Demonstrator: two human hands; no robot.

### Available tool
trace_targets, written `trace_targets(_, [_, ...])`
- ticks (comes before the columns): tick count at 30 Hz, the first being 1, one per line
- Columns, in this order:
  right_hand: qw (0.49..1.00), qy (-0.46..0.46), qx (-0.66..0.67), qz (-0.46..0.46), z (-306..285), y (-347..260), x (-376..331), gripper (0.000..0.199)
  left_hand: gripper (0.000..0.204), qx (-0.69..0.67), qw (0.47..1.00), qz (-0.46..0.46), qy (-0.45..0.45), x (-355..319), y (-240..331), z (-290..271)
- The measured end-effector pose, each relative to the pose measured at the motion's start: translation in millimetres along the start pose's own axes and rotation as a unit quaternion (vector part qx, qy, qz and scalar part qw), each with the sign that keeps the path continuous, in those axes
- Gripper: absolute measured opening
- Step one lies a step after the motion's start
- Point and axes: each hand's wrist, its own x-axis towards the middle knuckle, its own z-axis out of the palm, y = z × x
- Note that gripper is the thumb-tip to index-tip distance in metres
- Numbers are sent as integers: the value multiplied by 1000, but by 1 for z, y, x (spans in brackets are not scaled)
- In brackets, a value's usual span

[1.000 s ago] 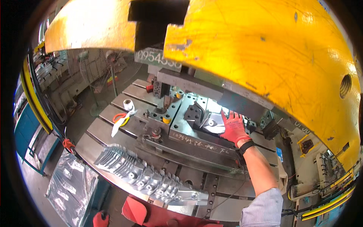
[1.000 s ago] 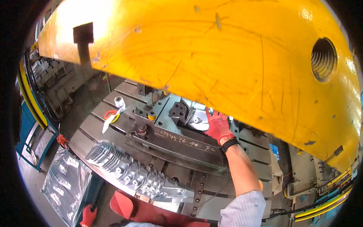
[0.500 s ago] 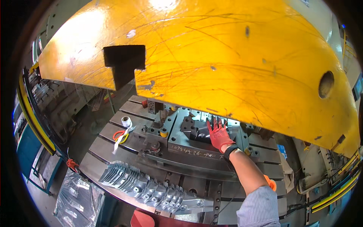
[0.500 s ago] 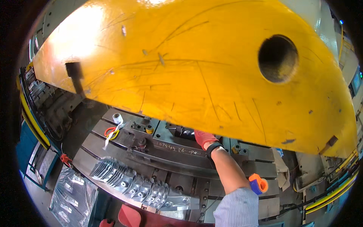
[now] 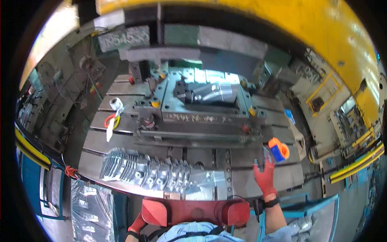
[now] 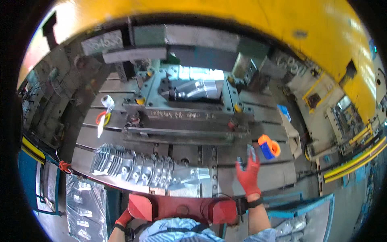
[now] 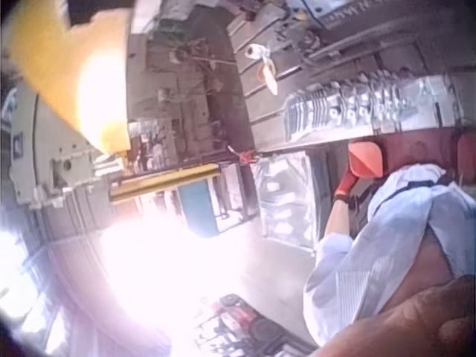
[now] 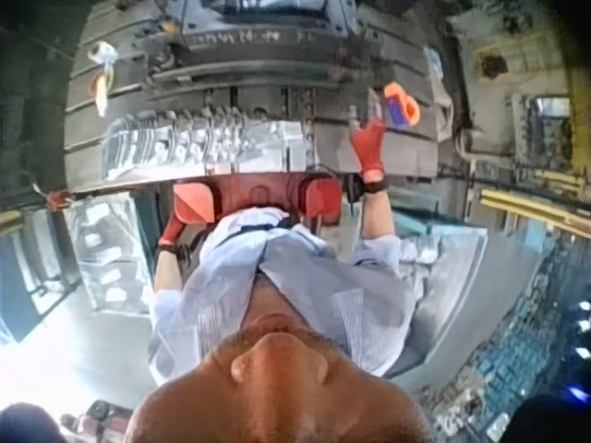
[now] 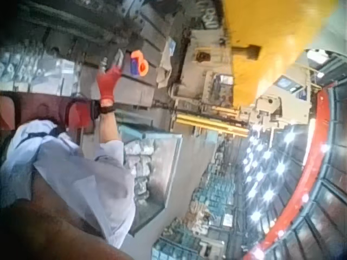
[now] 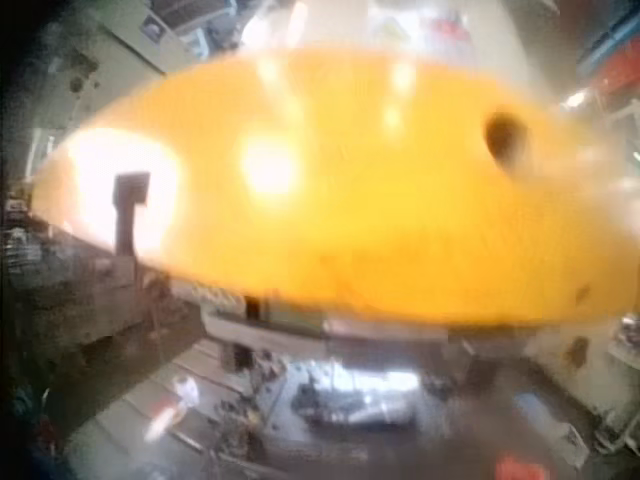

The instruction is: Manually loading and unloading metal parts from an industrial stamping press machine and organizing them into bins.

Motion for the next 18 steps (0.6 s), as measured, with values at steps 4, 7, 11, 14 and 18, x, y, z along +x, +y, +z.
trace_targets(4, [966,58,93,236,-32,84,-138,66,67,-64,992,-41,-100,13,26,2])
trace_targets(7, [841,-16,195,504,-27,138,-246,42,65,-35,983,-39,-178,61,43,25])
trace_targets(11, [717,-114,493,479,28,161,-360,38,63,27,931,20,-363,183,109,113])
trace_targets(14, [668,-132,542,492,57,100,-318,46,62,77,900,43,-426,226,145,162])
trace_targets(18, [825,-129,295,464,63,88,-316,49,60,110,873,62,-470,248,172,211])
